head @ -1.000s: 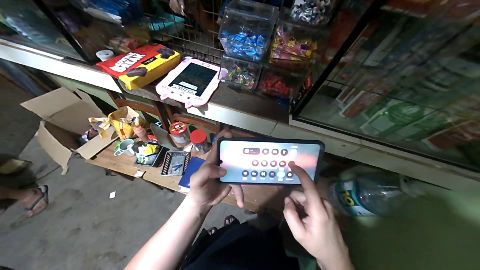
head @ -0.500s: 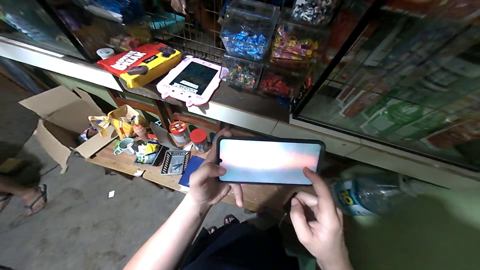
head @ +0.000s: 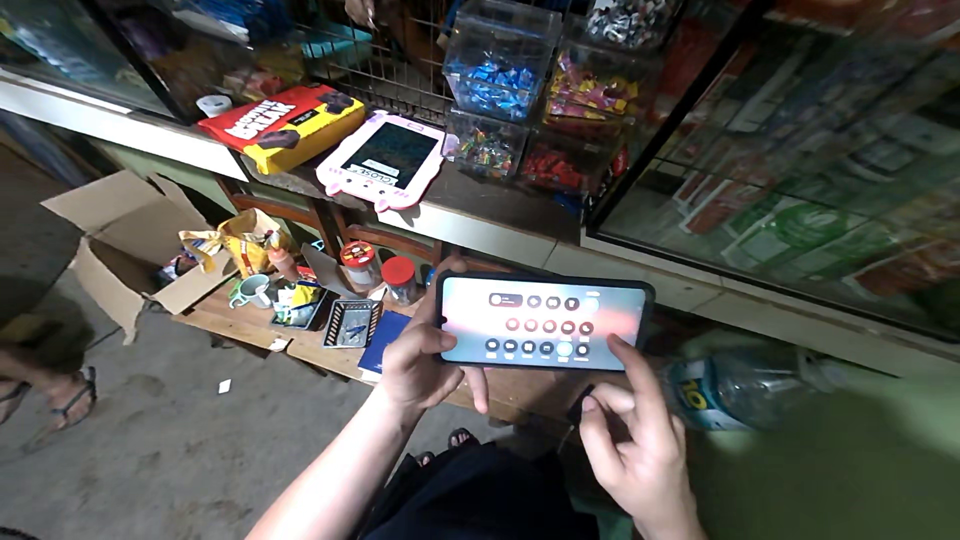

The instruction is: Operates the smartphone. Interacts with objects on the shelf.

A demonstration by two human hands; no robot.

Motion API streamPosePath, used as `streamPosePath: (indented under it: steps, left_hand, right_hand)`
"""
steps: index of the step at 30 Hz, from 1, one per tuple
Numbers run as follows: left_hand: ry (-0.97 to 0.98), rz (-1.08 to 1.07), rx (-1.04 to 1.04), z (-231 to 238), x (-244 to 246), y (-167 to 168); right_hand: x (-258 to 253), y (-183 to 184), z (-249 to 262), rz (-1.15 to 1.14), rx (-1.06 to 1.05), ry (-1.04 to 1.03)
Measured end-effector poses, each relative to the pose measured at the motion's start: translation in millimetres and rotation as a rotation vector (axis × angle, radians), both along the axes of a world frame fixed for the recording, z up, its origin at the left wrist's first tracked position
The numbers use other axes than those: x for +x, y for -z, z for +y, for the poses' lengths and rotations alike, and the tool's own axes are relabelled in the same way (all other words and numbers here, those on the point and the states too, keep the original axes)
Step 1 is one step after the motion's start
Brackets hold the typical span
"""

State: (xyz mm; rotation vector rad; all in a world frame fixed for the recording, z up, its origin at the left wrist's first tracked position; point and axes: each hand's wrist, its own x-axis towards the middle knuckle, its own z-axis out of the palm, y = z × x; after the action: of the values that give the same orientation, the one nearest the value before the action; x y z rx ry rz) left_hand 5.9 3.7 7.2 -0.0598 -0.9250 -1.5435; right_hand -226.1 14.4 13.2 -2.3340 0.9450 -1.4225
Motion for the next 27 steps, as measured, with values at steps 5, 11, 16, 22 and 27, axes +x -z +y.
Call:
streamPosePath:
  steps: [5,11,16,22,27]
  left_hand:
    - [-0.022,-0.012,0.007,0.7,0.0,-0.1]
    - [-0.057,-0.032,0.021,1.4,-1.4,-0.3]
    - [-0.029,-0.019,0.013,-0.3,-1.2,1.6]
    - [-0.015,-0.024,0.013,-2.3,-0.2,1.6]
    - [-0.037,-0.032,0.035,-2.9,0.7,1.8]
  right_hand:
    - [1.2,0.3,-0.5,0.018,-0.004,-0.003]
    - [3.1,-1.8,-1.1,0.055,-0.024,0.005]
    - [0.0,-5.7,-1.4,0.075,0.030,0.065]
    - [-1.9,-2.4,-3.2,0.115,0.027,0.118]
    - [-4.3,3.6,-2.4,0.116,-0.017,0.135]
